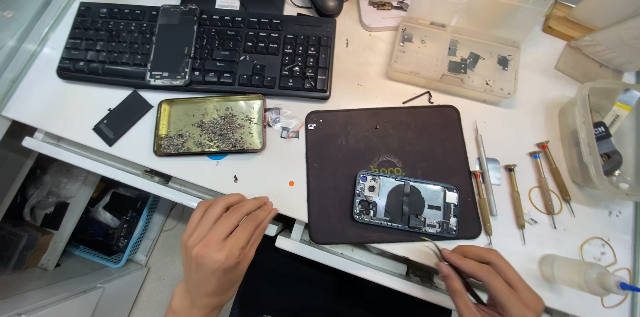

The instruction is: The person works on a disassembled smartphone placed on a work mat. They use tweezers and a screwdriver to manipulate small internal components, remove a metal bracket, and adjust parts near the camera module. The person also picks up and places small screws and parts on the desk.

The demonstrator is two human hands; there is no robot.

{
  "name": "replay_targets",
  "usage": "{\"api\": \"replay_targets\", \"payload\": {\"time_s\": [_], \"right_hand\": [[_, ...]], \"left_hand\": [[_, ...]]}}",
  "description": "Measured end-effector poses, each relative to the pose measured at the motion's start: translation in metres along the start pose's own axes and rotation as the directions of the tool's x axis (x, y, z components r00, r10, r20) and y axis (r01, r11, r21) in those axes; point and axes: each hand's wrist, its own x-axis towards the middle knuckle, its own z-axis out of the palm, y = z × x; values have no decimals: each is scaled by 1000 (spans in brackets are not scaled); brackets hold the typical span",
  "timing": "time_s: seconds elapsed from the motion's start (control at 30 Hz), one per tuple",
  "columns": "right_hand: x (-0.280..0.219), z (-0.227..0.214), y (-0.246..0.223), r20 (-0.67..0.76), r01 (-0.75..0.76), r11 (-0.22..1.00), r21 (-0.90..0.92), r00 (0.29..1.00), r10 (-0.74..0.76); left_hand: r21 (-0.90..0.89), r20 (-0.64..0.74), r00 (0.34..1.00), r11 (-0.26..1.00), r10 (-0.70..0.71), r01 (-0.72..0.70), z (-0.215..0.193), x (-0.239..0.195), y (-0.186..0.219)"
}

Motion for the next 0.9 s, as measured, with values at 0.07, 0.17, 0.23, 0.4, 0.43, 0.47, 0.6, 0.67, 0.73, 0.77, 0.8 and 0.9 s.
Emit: {"api": "replay_targets", "payload": {"time_s": [0.07,0.17,0.23,0.4,0.43,0.47,0.6,0.67,0.73,0.77,0.8,0.9], "right_hand": [[1,-1,11,-24,15,1000,-16,1000,-16],[3,-1,30,-53,27,1000,-9,998,-27],[8,-3,42,-30,12,999,-53,999,-14],[26,-8,48,54,47,952,-303,998,-32],[27,-8,42,23,18,948,-319,1000,-11],[29,-8,36,-9,-8,942,-335,1000,6],[48,-1,4,-161,58,964,-261,982,-103],[62,-1,-8,-154,84,950,-302,979,-135],[72,-1,-20,-149,91,938,-334,978,-148],[75,-1,-26,-142,91,933,-347,979,-148],[81,-1,-29,-135,105,928,-357,978,-162],[91,-1,-34,-116,96,922,-376,982,-150]], "left_hand": [[-61,-20,999,998,-30,29,2,11,0],[-82,-93,993,994,66,-74,7,34,-2],[-65,-50,993,992,109,-112,11,53,-6],[-62,66,981,982,180,-176,25,100,-27],[-85,79,980,980,185,-178,30,106,-29],[-109,89,978,978,189,-179,33,111,-30],[-126,177,942,955,287,-268,33,133,-29],[-142,224,910,935,350,-324,30,152,-25],[-163,264,860,899,437,-407,27,171,-20],[-175,279,832,877,479,-447,26,180,-17],[-183,290,816,866,500,-465,26,188,-14],[-197,322,792,855,519,-480,29,198,-8]]}}
